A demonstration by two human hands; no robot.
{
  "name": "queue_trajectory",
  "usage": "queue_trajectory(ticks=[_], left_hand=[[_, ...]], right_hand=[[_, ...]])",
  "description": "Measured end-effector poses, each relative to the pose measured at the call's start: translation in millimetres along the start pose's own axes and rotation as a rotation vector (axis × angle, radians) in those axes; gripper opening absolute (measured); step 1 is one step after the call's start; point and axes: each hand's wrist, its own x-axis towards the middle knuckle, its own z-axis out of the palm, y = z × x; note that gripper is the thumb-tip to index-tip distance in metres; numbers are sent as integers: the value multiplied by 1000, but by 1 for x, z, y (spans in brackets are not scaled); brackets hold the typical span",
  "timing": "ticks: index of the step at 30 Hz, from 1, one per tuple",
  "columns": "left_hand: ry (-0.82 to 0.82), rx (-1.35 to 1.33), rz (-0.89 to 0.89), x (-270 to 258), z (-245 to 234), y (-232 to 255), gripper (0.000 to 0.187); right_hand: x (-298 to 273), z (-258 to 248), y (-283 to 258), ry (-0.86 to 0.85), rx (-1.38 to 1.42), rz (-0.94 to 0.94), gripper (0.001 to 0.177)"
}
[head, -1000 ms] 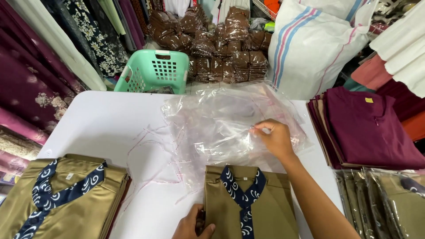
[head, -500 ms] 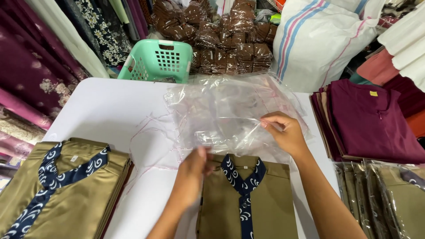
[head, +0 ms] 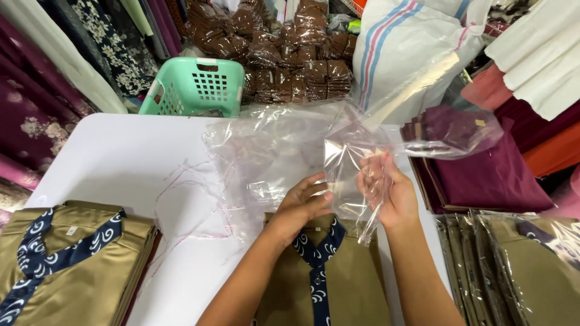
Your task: The person is packing folded shirts into clear plastic bags at a packaging station.
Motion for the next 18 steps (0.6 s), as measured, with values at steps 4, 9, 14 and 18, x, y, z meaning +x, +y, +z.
queue_trajectory(ticks=[4, 9, 14, 18], left_hand=[[-24, -32, 5, 8, -8, -20, 80], [227, -11, 86, 18, -6, -33, 31], [463, -203, 89, 13, 2, -17, 20], [573, -331, 106, 18, 2, -30, 28]], right_hand=[[-5, -11, 8, 61, 96, 15, 14], [-33, 1, 11, 16, 78, 90, 33], [-65, 26, 27, 68, -72, 74, 74], [-83, 29, 47, -124, -248, -62, 111]])
